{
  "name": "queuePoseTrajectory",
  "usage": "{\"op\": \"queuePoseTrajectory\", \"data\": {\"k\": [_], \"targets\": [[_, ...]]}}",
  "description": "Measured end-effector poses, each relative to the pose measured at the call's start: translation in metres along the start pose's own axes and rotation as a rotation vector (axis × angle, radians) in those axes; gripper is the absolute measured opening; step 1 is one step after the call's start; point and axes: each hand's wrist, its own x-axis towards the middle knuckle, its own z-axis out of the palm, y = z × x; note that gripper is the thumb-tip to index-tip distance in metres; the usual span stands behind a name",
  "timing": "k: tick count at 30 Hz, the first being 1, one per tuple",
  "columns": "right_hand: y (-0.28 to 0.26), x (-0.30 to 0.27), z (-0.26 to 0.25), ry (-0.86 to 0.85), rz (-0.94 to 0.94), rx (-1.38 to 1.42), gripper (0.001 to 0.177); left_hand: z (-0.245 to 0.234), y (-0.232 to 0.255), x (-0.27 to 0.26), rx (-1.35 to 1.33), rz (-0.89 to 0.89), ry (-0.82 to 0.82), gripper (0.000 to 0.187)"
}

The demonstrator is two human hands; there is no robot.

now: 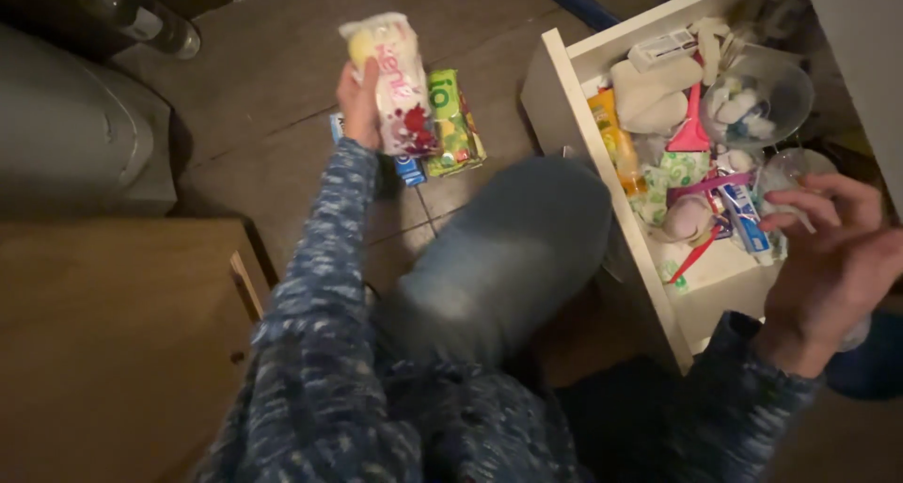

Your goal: Organizing various toiletries and personal care items in a bathroom vanity drawer.

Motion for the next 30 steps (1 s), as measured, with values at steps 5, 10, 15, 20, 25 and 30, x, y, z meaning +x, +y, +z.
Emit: {"op": "queuePoseTrajectory", "data": {"k": [5, 10, 15, 20, 25, 30], "targets": [[0.006, -0.014, -0.006, 0.047, 0.005, 0.032, 0.050, -0.017, -0.139, 0.015, 0.026, -0.114, 0.042, 0.036], [0.003, -0.038, -0.020, 0.113, 0.068, 0.109, 0.062, -0.012, -0.191, 0.017, 0.331, -0.144, 0.119, 0.050], [-0.015, -0.035, -0.002, 0.162, 0.123, 0.113, 0.067, -0.016, -0.201, 0.011, 0.640, -0.114, 0.201, 0.059], [-0.007, -0.025, 0.007, 0.207, 0.212, 0.150, 0.070, -0.005, -0.188, -0.002, 0.863, -0.073, 0.218, 0.059], [0.006, -0.031, -0.001, 0.162, 0.180, 0.189, 0.073, 0.010, -0.184, -0.007, 1.075, -0.052, 0.299, 0.058], [0.004, -0.020, 0.002, 0.144, 0.168, 0.179, 0.076, 0.011, -0.189, 0.002, 1.258, 0.068, 0.305, 0.073]]}}
